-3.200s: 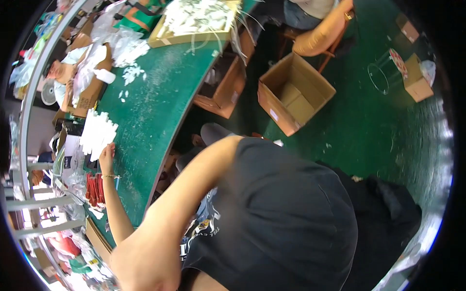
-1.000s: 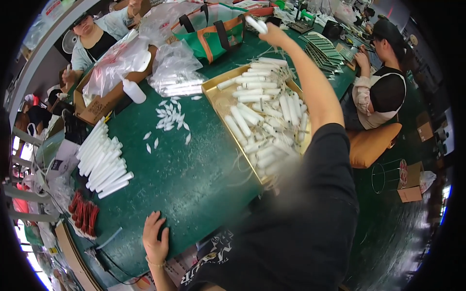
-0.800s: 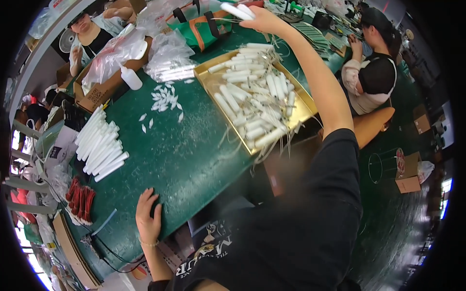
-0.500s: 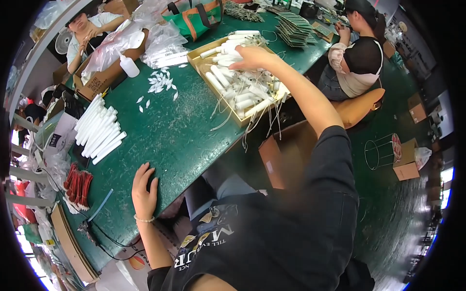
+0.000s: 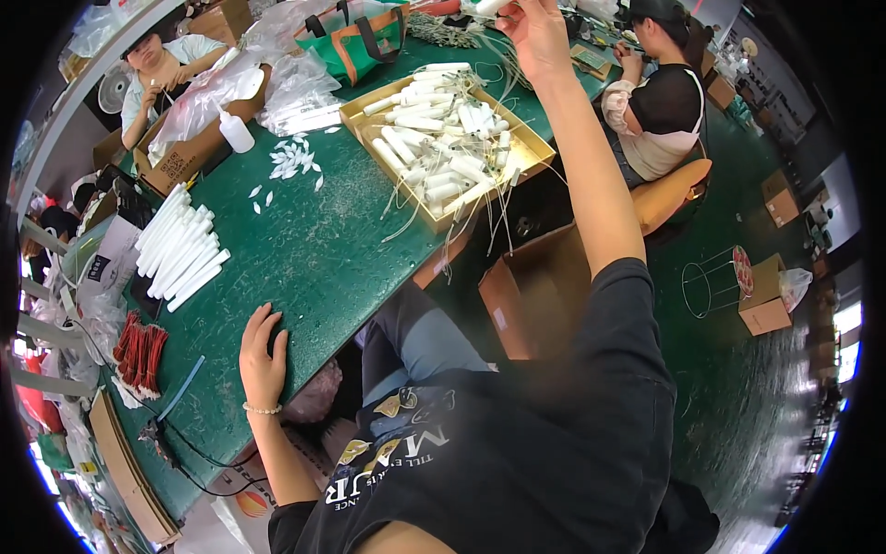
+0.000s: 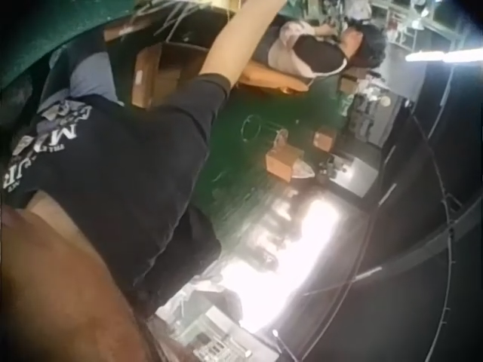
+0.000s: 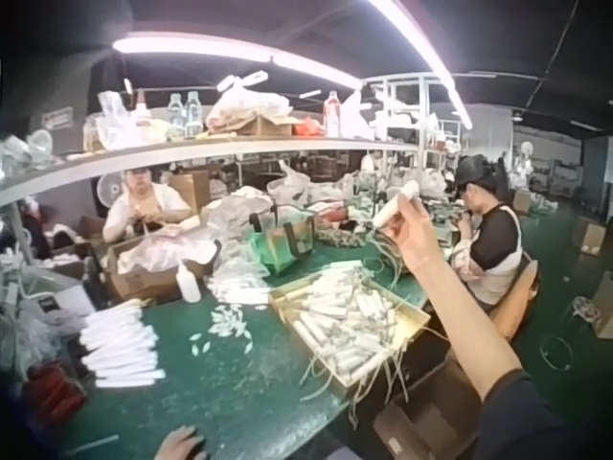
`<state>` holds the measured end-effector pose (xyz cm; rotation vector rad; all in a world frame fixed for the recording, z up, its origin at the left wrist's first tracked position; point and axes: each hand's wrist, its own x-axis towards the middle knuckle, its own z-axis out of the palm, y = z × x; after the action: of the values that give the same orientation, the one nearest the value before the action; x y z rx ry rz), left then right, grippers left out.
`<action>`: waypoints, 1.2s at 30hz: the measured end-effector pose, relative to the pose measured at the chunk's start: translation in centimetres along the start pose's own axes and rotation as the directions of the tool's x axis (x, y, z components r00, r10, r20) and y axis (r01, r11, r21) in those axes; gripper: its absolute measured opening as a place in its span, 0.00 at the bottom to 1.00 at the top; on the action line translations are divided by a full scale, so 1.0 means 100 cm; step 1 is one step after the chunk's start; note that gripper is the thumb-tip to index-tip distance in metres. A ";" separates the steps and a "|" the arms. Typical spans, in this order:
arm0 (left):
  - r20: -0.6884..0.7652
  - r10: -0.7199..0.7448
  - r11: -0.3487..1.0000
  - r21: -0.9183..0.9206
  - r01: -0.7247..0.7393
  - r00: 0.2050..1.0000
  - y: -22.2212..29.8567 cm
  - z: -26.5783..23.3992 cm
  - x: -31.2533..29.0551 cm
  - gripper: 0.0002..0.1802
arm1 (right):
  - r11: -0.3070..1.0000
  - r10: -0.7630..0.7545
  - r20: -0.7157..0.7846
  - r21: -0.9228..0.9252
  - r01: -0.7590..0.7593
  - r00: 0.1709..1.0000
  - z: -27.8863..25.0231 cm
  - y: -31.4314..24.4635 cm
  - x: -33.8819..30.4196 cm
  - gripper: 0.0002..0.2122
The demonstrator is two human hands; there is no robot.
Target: The recorder is assembling or inspecting small white plastic tubes by threading them with a thin wire at a production workbench.
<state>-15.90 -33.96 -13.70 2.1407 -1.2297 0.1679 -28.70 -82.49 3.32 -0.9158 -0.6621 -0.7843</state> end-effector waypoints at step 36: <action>0.433 -0.330 0.339 -0.775 0.533 0.839 0.058 -0.005 -0.013 0.22 | 0.393 0.911 0.195 -0.133 -0.910 0.365 0.194 0.183 -0.201 0.33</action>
<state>-21.23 -34.76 -11.09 1.4250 -0.5212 -0.8074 -28.05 -52.51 -11.32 -1.2038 -0.2375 0.3787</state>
